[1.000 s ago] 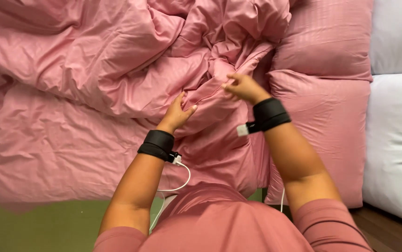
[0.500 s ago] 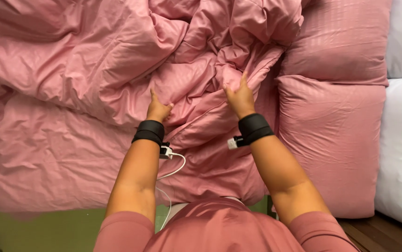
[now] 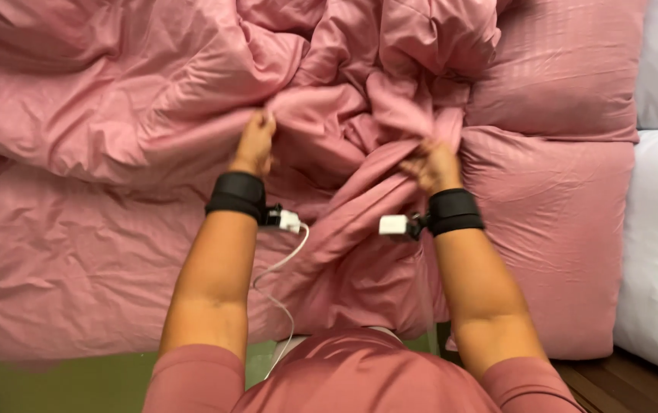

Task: The person smooths and arranges a pink duvet and matching pillowcases on a bed. They pull the duvet taut, fold the edges, and adjust the pillows at the head of the bed. The person repeatedly lifts and repositions the duvet to achieve a neat appearance.

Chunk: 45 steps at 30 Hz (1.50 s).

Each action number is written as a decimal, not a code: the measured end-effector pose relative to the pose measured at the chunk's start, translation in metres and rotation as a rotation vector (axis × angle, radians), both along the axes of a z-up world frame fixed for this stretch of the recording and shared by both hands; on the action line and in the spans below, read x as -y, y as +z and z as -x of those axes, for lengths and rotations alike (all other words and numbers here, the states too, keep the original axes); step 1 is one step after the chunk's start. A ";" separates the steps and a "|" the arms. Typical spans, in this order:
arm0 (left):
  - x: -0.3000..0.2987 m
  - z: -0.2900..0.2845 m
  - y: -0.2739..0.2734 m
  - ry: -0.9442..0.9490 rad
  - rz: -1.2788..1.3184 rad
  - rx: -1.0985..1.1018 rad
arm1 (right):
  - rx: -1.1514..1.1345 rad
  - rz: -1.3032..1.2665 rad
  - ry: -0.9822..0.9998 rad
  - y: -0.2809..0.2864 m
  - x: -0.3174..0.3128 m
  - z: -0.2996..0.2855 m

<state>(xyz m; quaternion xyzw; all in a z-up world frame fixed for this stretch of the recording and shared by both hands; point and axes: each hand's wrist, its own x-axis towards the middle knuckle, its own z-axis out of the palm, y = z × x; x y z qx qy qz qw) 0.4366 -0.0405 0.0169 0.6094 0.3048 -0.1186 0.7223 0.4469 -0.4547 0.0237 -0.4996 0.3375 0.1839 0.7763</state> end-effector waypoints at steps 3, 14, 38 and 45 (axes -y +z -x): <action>0.003 -0.047 0.020 0.058 0.142 0.405 | 0.289 -0.096 -0.164 0.022 0.043 -0.021; 0.042 -0.047 0.055 -0.316 -0.153 0.691 | 0.333 0.126 0.376 0.083 0.011 0.061; 0.095 0.122 0.091 -0.626 0.113 0.476 | 0.508 0.001 0.682 0.135 -0.101 0.090; -0.025 0.116 0.073 -0.050 -0.520 0.556 | 0.535 0.206 0.660 0.130 -0.057 0.097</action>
